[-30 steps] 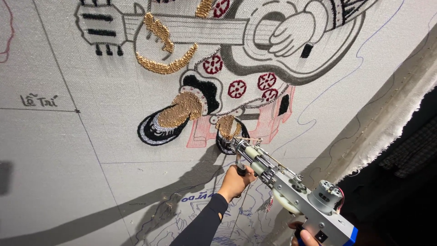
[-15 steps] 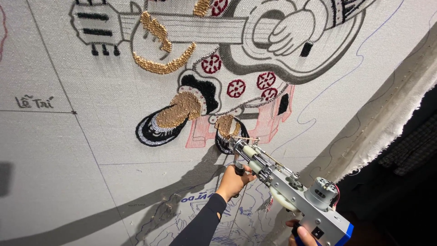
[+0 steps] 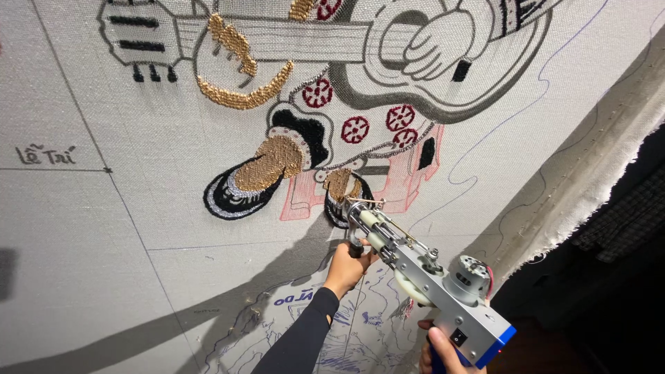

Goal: The person uses a tufting gun to create a pattern on a rug canvas held in a vertical frame.

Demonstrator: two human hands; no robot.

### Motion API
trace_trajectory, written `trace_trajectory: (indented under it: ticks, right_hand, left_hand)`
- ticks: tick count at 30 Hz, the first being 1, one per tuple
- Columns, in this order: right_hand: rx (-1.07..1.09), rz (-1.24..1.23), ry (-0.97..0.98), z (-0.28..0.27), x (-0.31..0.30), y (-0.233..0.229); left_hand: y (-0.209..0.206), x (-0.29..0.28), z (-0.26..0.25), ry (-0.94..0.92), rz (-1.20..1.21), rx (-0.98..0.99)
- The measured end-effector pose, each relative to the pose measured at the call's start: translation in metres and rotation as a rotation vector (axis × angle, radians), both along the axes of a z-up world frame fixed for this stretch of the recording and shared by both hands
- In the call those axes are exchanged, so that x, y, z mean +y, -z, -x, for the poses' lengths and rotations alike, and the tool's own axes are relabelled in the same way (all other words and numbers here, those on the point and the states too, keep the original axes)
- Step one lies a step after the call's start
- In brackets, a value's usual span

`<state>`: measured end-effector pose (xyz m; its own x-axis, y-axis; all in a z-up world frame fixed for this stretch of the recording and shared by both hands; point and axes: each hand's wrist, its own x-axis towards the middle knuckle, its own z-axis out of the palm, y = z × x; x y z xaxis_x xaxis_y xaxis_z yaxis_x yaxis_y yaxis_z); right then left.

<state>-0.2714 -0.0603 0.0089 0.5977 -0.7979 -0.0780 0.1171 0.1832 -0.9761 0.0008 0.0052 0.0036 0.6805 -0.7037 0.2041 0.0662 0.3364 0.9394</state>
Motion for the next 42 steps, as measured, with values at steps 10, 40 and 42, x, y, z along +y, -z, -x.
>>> trace_trajectory:
  ticks: [10,40,42]
  right_hand:
    - [0.04,0.293,0.047,-0.037,0.076,-0.075]
    - [0.045,0.274,0.109,-0.054,0.093,-0.08]
    - [0.045,0.266,0.103,-0.053,0.094,-0.082]
  left_hand:
    - [0.005,0.0,-0.023,-0.413,-0.236,-0.189]
    - [-0.011,-0.014,-0.049,-0.297,-0.038,-0.262]
    - [-0.022,-0.007,-0.042,-0.315,-0.057,-0.268]
